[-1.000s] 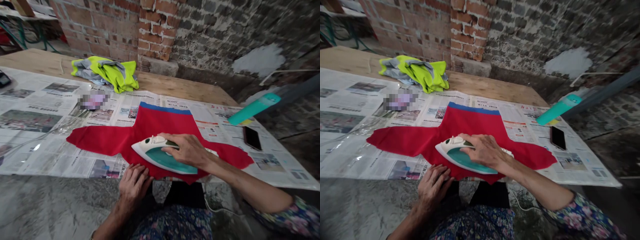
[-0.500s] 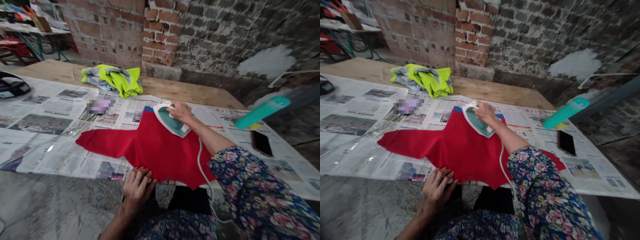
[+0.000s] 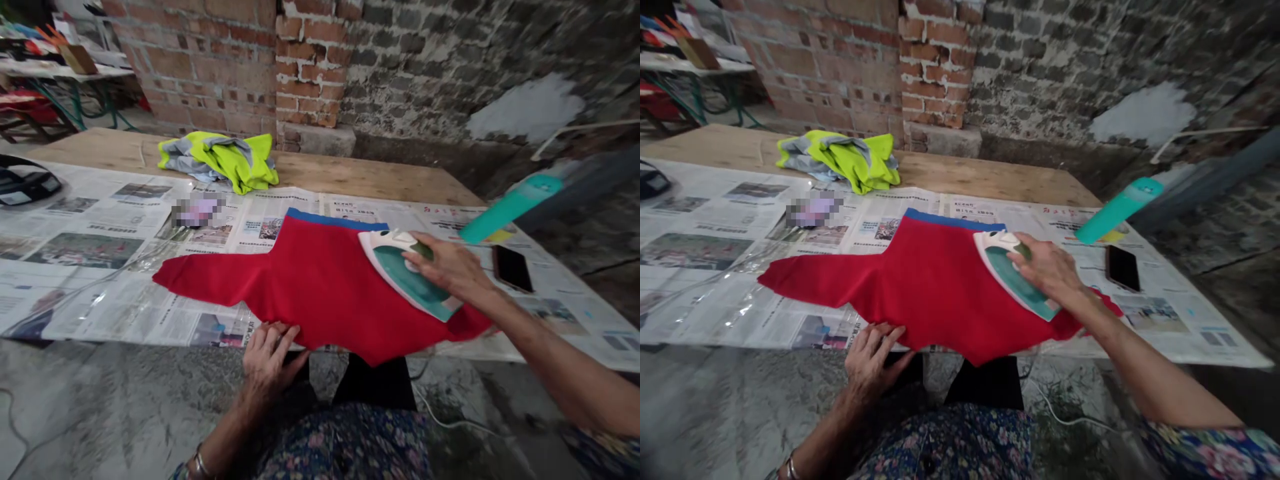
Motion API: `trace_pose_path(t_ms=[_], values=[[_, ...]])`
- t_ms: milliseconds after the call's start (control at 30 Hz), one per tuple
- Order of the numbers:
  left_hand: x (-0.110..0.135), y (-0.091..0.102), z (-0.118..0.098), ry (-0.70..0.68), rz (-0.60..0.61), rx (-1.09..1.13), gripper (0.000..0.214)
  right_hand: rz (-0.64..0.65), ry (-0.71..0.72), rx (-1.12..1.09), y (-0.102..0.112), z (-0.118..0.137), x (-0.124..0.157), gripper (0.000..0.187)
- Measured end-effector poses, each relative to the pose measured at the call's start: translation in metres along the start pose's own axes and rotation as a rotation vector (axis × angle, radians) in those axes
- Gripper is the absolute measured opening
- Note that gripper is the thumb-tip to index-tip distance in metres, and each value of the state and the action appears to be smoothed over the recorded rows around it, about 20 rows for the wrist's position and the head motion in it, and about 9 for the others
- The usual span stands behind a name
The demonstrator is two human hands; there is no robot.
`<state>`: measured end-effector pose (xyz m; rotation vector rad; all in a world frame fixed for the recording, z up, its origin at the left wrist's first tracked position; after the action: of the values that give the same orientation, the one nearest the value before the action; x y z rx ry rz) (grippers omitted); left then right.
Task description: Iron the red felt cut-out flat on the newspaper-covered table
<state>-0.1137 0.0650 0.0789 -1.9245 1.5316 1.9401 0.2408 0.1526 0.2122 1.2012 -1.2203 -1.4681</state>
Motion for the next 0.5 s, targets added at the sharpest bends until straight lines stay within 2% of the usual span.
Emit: trace_pose_path(t_ms=[100, 200, 267, 367, 433, 500], values=[[-0.001, -0.001, 0.001, -0.039, 0.031, -0.027, 0.033, 0.051, 0.059, -0.078, -0.003, 0.043, 0.037, 0.052], [-0.003, 0.0, 0.003, -0.073, 0.037, -0.02, 0.027, 0.083, 0.258, -0.245, -0.009, 0.091, 0.066, 0.051], [-0.005, 0.002, 0.004, -0.092, 0.023, -0.016, 0.025, 0.11, 0.354, -0.318, -0.013, 0.11, 0.081, 0.051], [-0.007, 0.003, 0.004, -0.116, 0.001, -0.022, 0.022, 0.131, 0.35, -0.314, -0.017, 0.105, 0.093, 0.05], [-0.007, 0.003, 0.005, -0.134, -0.01, -0.023, 0.021, 0.117, 0.266, -0.261, -0.015, 0.082, 0.096, 0.049], [-0.006, 0.001, 0.007, -0.147, -0.018, -0.022, 0.021, 0.091, 0.14, -0.181, -0.009, 0.048, 0.099, 0.05]])
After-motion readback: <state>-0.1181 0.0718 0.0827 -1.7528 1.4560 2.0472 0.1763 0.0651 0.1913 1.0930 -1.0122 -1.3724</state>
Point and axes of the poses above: each hand's wrist, its own x-axis away from the middle knuckle, its own y-axis out of the back of the hand, z = x × y, the point moved 8 cm from there along -x, towards the middle knuckle, and after that the axes turned 6 degrees about y, right-handed, at the moved point
